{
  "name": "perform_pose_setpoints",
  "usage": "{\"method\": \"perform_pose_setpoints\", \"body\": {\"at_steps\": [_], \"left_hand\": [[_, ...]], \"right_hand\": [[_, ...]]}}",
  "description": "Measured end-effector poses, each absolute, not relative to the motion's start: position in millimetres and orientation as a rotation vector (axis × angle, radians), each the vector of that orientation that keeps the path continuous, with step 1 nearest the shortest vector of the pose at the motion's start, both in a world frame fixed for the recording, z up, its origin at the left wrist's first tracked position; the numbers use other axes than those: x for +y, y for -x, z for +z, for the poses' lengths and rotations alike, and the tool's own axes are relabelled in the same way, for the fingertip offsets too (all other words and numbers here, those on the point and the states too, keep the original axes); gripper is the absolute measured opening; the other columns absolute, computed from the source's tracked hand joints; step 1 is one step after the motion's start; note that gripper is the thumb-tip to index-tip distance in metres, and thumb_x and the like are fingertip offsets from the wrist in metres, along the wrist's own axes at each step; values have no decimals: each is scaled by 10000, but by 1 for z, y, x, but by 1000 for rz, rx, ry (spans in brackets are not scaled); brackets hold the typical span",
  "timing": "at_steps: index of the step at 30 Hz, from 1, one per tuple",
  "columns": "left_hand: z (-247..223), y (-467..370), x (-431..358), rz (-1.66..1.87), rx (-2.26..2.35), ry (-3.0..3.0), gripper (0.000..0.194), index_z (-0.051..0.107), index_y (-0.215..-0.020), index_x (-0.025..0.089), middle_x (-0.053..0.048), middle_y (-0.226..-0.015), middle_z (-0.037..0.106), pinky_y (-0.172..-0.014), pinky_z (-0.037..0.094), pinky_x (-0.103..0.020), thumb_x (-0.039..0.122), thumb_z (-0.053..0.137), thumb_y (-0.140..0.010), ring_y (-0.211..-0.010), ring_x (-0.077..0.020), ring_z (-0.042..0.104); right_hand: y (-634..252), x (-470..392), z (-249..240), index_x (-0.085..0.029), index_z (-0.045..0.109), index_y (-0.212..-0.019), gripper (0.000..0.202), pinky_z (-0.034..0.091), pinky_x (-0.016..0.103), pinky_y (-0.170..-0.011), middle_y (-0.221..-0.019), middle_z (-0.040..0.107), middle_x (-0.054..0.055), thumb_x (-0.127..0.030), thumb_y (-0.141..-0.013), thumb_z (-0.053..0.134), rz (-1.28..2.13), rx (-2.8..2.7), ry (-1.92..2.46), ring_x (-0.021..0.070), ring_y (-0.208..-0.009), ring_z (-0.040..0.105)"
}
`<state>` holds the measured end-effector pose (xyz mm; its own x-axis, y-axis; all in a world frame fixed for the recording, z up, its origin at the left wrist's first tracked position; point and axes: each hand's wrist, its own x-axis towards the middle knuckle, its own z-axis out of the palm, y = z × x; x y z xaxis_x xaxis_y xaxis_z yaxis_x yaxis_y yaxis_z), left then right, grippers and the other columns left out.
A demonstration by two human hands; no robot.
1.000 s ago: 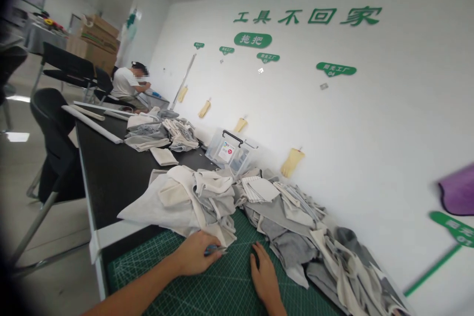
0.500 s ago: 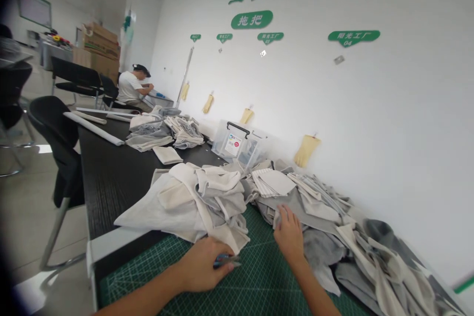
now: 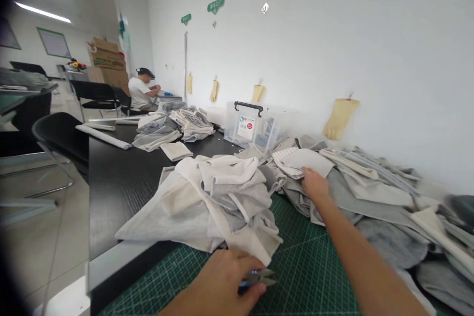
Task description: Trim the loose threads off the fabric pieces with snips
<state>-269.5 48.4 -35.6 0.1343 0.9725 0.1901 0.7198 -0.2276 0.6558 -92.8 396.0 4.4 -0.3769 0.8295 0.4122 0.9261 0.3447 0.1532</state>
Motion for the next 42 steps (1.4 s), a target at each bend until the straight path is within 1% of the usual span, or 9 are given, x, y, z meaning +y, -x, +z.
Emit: {"method": "perform_pose_setpoints", "body": {"at_steps": [3, 6, 10, 14, 20, 28, 31, 36, 42], "left_hand": [[-33, 270, 46, 857, 1649, -2014, 220, 660, -1000, 299, -10, -984, 715, -777, 472, -334, 428, 545, -864, -897, -221, 649], [-33, 269, 44, 876, 1646, -2038, 224, 658, -996, 298, -9, -975, 714, -782, 465, -328, 434, 530, -872, -895, -218, 647], [-34, 268, 43, 894, 1670, -2094, 218, 658, -963, 283, -13, -943, 711, -772, 455, -327, 429, 521, -877, -877, -221, 645], [-35, 269, 42, 931, 1685, -2129, 242, 669, -969, 282, -15, -935, 713, -789, 448, -324, 441, 505, -888, -889, -224, 643], [-34, 271, 39, 929, 1710, -2140, 304, 691, -975, 248, -40, -962, 714, -817, 442, -306, 451, 478, -899, -920, -224, 636], [-33, 271, 37, 941, 1690, -2147, 368, 697, -1040, 244, -60, -998, 719, -862, 444, -326, 487, 457, -900, -953, -247, 635], [-34, 272, 36, 933, 1690, -2149, 396, 698, -1046, 243, -69, -1006, 717, -874, 440, -332, 512, 449, -898, -967, -253, 632], [-37, 272, 34, 919, 1669, -2164, 401, 700, -1042, 241, -71, -1024, 715, -903, 427, -336, 522, 456, -891, -991, -256, 626], [-41, 273, 36, 937, 1668, -2192, 407, 695, -1073, 238, -63, -1052, 716, -914, 424, -331, 505, 441, -903, -1008, -253, 626]], "right_hand": [[88, 386, 36, -156, 549, -1277, 447, 448, 344, -768, -1113, 663, 163, -120, -851, 418, -565, -2304, 1573, 274, -926, 654], [70, 375, 94, -161, 576, -1244, 398, 423, 330, -748, -1060, 678, 169, -183, -878, 420, -623, -2202, 1577, 279, -921, 646], [28, 349, 174, -128, 664, -1066, 330, 374, 315, -671, -940, 695, 191, -197, -856, 419, -650, -2005, 1624, 283, -852, 640], [-4, 312, 220, -96, 691, -864, 281, 349, 297, -617, -830, 697, 186, -199, -829, 431, -625, -1856, 1637, 251, -745, 625], [-13, 248, 284, -92, 683, -786, 252, 335, 271, -616, -789, 697, 153, -210, -800, 461, -621, -1755, 1541, 197, -685, 574], [-24, 149, 391, 66, 672, -784, 481, 301, 303, -590, -752, 660, 275, -344, -888, 443, -662, -1659, 1559, 153, -620, 506], [-29, 116, 416, 101, 655, -814, 465, 302, 305, -625, -801, 655, 296, -289, -902, 419, -707, -1680, 1587, 165, -703, 545], [-34, 80, 435, 94, 650, -806, 429, 304, 330, -709, -910, 648, 305, -298, -858, 483, -838, -1808, 1633, 276, -969, 572], [-46, 62, 435, 82, 619, -766, 471, 314, 293, -719, -894, 650, 273, -351, -864, 461, -908, -1879, 1682, 253, -973, 585]]}}
